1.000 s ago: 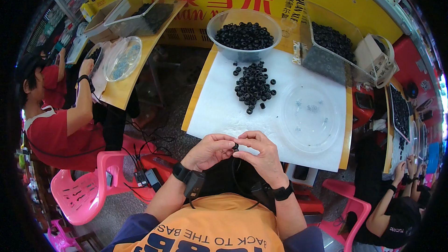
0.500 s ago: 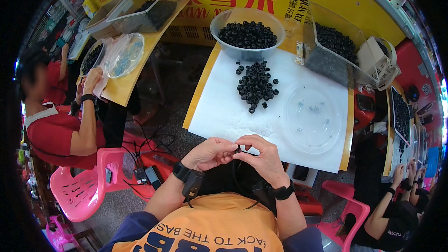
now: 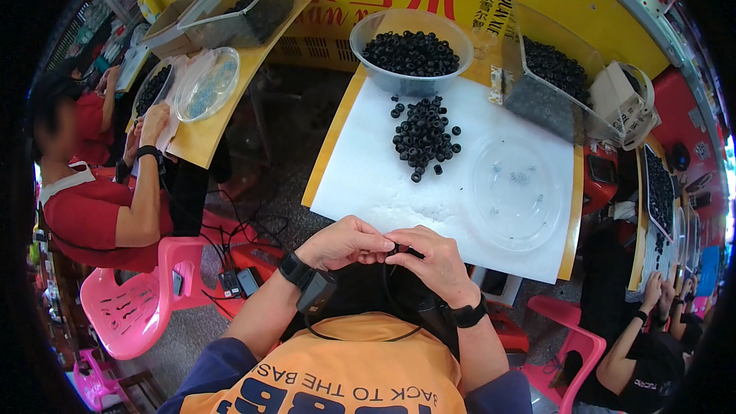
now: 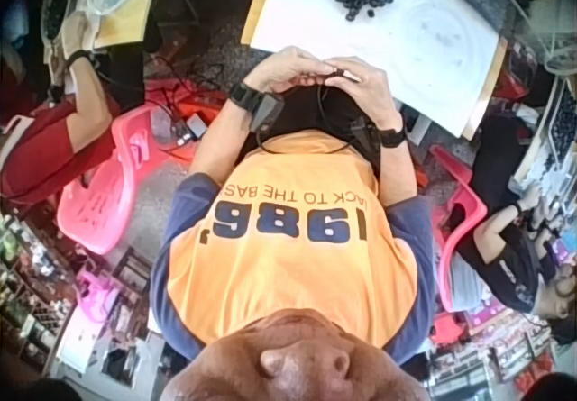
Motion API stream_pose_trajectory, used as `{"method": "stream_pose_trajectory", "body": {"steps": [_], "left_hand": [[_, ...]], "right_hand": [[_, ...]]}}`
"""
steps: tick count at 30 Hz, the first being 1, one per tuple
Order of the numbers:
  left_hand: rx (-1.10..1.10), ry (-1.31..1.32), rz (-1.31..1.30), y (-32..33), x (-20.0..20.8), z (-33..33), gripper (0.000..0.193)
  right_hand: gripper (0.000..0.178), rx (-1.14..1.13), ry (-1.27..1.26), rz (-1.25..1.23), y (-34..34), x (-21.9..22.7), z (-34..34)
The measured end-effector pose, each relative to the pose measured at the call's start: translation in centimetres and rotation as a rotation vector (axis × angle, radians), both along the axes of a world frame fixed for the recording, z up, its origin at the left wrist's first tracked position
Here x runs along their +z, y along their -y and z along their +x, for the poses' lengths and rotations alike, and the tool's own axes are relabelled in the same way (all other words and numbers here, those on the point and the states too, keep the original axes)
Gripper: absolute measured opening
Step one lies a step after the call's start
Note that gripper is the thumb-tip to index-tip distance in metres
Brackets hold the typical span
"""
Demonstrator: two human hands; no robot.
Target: Sorting and inspecting small black plastic components in a workshop setting.
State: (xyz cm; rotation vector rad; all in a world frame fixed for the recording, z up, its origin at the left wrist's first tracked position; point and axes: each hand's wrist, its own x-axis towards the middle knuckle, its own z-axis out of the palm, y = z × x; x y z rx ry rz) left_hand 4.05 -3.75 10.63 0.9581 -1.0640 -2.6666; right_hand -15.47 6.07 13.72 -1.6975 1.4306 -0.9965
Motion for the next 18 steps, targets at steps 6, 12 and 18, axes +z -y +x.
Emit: {"method": "stream_pose_trajectory", "body": {"steps": [6,12,18], "left_hand": [[0.016,-0.014,-0.067,0.5,0.3,-0.5,0.017],[0.100,0.083,-0.382,2.8,-1.2,-2.0,0.021],[0.147,0.216,-1.207,2.1,-2.5,-3.9,0.018]], "right_hand": [[0.033,-0.088,-0.065,-0.120,0.2,-0.4,0.4],[0.033,-0.172,-0.188,-0.299,3.7,-3.0,-0.6],[0.025,-0.150,-0.259,-0.163,4.6,-6.2,-2.2]]}}
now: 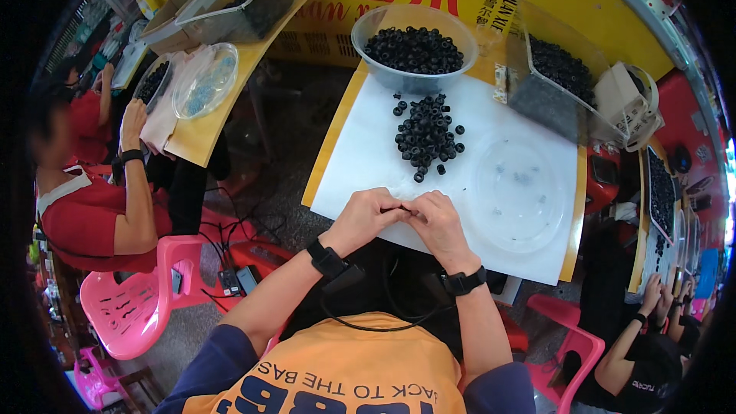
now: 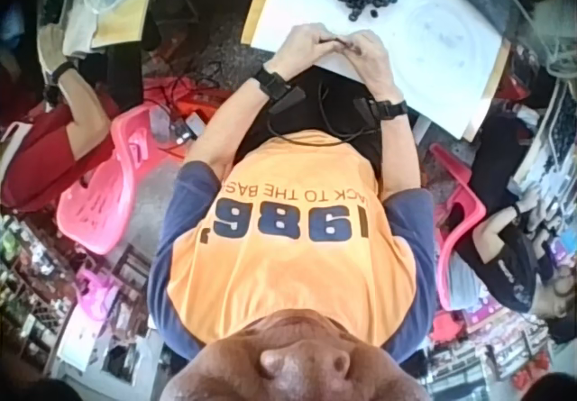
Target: Sorting and inspecting small black plastic components in a workshop setting.
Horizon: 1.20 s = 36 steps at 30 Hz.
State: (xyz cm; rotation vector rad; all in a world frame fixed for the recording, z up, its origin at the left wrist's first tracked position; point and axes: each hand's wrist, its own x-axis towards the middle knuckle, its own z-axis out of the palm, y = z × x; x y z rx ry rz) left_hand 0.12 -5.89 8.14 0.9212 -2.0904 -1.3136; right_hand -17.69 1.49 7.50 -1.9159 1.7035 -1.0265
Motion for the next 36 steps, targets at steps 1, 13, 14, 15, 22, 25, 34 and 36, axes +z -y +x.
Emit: {"method": "stream_pose_trajectory", "body": {"steps": [1,13,14,15,22,25,34,36], "left_hand": [[0.004,0.004,-0.023,-0.3,-0.1,0.0,0.018],[0.093,-0.082,-0.440,-2.1,-1.8,-0.2,0.012],[0.052,-0.030,-0.428,-2.0,-2.2,0.2,0.009],[0.075,-0.025,-0.366,-2.2,-2.3,0.1,0.009],[0.085,-0.182,-0.096,-2.4,-4.0,0.3,0.011],[0.035,-0.137,-0.110,-2.2,-4.1,0.6,0.019],[-0.004,-0.038,-0.180,-2.1,-4.2,0.8,0.016],[-0.005,-0.021,-0.185,-2.0,-3.8,0.8,0.015]], "right_hand": [[0.024,0.015,-0.010,0.028,-0.1,0.4,-0.1],[0.034,0.098,0.167,0.014,3.7,5.7,2.6],[0.037,0.169,0.147,-0.038,4.6,4.8,3.1],[0.040,0.246,0.127,-0.089,5.5,4.1,3.5],[0.054,0.463,0.205,0.108,6.3,3.2,4.3],[0.051,0.485,0.203,0.186,6.8,2.7,4.1],[0.045,0.518,0.242,0.230,7.3,1.7,4.1],[0.041,0.505,0.259,0.212,7.3,1.6,4.1]]}}
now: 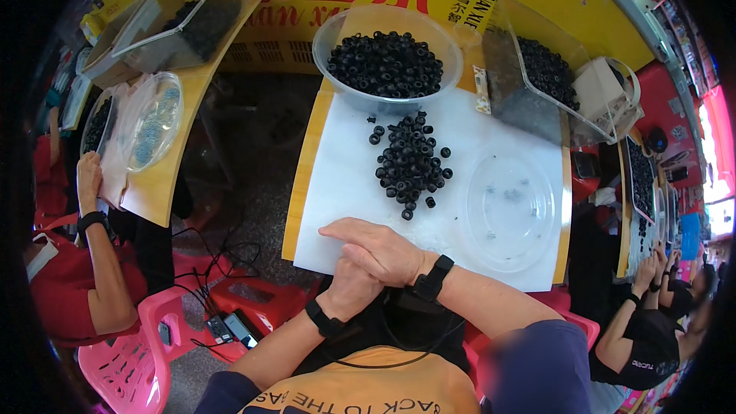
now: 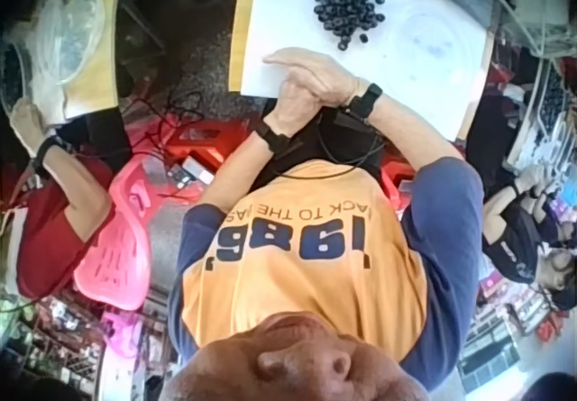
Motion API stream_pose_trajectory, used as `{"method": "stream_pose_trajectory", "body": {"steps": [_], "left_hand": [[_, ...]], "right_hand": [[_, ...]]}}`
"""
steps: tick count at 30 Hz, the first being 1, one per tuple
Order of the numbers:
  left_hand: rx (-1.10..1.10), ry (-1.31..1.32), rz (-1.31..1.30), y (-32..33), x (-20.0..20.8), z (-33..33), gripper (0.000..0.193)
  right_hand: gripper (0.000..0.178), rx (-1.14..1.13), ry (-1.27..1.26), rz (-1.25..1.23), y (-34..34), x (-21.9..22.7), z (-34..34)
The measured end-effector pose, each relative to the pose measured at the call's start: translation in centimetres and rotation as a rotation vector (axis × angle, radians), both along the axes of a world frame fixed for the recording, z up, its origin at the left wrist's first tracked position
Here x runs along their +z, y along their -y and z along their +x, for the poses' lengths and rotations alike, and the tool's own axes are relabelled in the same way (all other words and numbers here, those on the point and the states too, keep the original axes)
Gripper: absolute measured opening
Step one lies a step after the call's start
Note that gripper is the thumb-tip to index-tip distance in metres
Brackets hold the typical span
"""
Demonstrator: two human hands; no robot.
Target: Sorting and inspecting small black plastic components in a workshop setting.
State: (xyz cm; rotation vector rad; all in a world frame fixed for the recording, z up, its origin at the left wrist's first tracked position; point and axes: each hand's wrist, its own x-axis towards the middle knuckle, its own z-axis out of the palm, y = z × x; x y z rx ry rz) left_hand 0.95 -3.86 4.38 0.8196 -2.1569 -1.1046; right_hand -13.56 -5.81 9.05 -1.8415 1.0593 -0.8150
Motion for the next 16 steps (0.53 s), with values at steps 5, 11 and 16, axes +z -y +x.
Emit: {"method": "stream_pose_trajectory", "body": {"steps": [5,11,16], "left_hand": [[0.023,-0.024,0.020,0.1,0.5,-0.1,0.012],[0.002,-0.066,0.409,1.5,5.3,0.4,0.017],[-0.074,-0.186,1.030,1.7,4.6,1.2,0.014]], "right_hand": [[0.040,-0.102,0.056,-0.024,-0.4,1.1,0.2],[0.035,-0.554,0.313,0.111,-3.4,4.4,-2.7],[0.035,-0.415,-0.168,0.144,-8.5,7.0,-4.0]]}}
